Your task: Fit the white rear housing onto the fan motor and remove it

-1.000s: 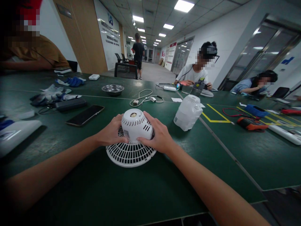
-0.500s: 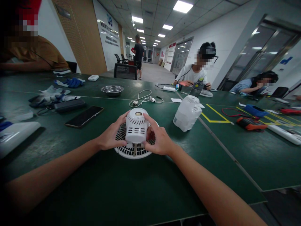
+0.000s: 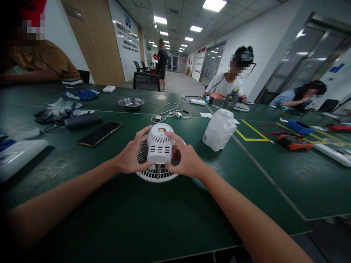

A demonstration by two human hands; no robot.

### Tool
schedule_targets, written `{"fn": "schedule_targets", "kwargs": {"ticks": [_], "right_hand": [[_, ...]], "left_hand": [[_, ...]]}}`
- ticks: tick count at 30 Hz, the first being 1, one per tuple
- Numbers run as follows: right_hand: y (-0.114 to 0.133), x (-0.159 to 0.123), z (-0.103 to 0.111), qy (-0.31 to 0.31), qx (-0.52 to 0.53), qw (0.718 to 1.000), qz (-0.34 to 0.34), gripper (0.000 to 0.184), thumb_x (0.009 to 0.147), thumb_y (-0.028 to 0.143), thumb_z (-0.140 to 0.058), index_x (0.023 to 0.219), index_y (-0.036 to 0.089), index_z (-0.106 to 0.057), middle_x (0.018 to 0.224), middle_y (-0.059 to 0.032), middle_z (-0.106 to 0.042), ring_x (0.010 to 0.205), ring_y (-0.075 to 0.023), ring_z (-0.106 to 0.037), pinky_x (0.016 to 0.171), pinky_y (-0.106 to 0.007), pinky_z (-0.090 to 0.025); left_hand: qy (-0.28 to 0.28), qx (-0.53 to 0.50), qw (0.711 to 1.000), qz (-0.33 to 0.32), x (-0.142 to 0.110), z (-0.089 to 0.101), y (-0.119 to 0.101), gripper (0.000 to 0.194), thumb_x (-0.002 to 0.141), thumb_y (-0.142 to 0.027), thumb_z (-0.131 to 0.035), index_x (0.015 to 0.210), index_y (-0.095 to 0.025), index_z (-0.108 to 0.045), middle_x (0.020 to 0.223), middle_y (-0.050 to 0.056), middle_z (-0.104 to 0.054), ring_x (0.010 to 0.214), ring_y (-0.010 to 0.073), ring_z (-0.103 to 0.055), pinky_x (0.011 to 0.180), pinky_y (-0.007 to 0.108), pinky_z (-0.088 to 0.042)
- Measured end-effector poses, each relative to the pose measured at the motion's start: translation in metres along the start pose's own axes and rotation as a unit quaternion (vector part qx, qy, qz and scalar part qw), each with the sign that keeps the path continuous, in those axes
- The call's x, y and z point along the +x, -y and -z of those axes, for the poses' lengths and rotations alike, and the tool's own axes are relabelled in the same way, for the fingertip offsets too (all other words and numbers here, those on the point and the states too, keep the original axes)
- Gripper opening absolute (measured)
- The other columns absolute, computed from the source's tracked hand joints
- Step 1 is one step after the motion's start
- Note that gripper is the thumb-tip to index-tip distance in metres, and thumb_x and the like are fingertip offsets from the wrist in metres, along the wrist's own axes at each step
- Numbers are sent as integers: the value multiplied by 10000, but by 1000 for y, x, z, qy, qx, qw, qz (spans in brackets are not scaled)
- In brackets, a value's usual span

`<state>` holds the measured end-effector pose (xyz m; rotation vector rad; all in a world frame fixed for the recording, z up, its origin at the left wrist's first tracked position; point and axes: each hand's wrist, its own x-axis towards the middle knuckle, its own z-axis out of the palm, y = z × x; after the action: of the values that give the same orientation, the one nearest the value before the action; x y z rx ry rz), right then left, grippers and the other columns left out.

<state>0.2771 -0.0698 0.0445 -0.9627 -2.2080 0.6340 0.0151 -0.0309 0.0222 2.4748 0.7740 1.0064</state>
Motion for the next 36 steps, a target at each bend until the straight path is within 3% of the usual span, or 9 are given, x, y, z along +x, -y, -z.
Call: {"fn": "schedule_targets", "kwargs": {"ticks": [6,10,13,16,21,24,27,33,36], "right_hand": [[-2,-1,3,21,0,1000,1,927,787,321,-740,1548,319,-211,990,-30,-707,782,-210,-686,711,-400,-608],[-7,-1,3,9,-53,999,8,1051,762,406,-799,1586,340,-149,1072,-63,-676,825,-231,-671,726,-442,-613],[-12,-1,5,-3,-100,995,15,1139,737,409,-826,1615,333,-104,1150,-90,-655,897,-262,-667,821,-514,-603],[-22,-1,12,-17,-119,993,15,1055,791,370,-766,1625,324,-121,1201,-99,-659,942,-274,-669,915,-572,-568],[-48,-2,24,-69,-78,994,-13,873,841,258,-638,1607,326,-226,1180,-69,-695,943,-247,-683,923,-550,-572],[-56,-4,27,-95,-17,995,2,816,849,233,-562,1594,348,-251,1220,-61,-690,1055,-259,-674,959,-542,-559],[-52,-6,22,-74,6,997,16,816,881,347,-584,1602,352,-202,1273,-76,-670,1140,-295,-651,1000,-570,-533],[-31,-3,3,-100,-103,989,-33,1164,678,509,-859,1598,329,-170,1547,-167,-436,1254,-407,-576,1030,-672,-482],[-30,-2,1,-132,-46,989,-54,1148,658,442,-879,1581,321,-208,1373,-140,-603,1160,-377,-642,1016,-670,-497]], "left_hand": [[29,11,999,7,-4,-1,18,1262,728,-623,-785,1625,-289,38,1647,202,-299,1398,467,-445,1149,661,-362],[21,19,999,14,-7,-5,26,1326,683,-685,-794,1629,-301,53,1684,193,-216,1443,483,-377,1168,677,-323],[14,23,999,23,-8,-5,27,1299,704,-688,-777,1634,-286,37,1661,200,-279,1430,468,-407,1172,669,-312],[7,37,998,56,-7,0,24,1056,823,-654,-678,1632,-276,-115,1614,170,-394,1427,426,-429,1185,653,-286],[-64,19,976,206,-5,6,26,646,984,-583,-422,1512,-210,-422,1541,139,-505,1409,352,-474,1152,575,-366],[-83,-20,955,285,-4,6,29,609,1005,-578,-360,1447,-182,-497,1386,138,-640,1247,318,-621,1056,496,-467],[-88,-30,950,297,-2,4,31,581,1006,-577,-364,1365,-168,-570,1273,127,-698,1122,295,-679,968,447,-513],[-92,-16,941,325,-3,3,34,597,994,-616,-359,1333,-182,-588,1220,113,-717,1061,302,-698,859,424,-544],[-92,-62,950,292,-6,7,26,590,1002,-610,-350,1360,-193,-563,1194,105,-721,1031,297,-697,880,446,-544]]}}
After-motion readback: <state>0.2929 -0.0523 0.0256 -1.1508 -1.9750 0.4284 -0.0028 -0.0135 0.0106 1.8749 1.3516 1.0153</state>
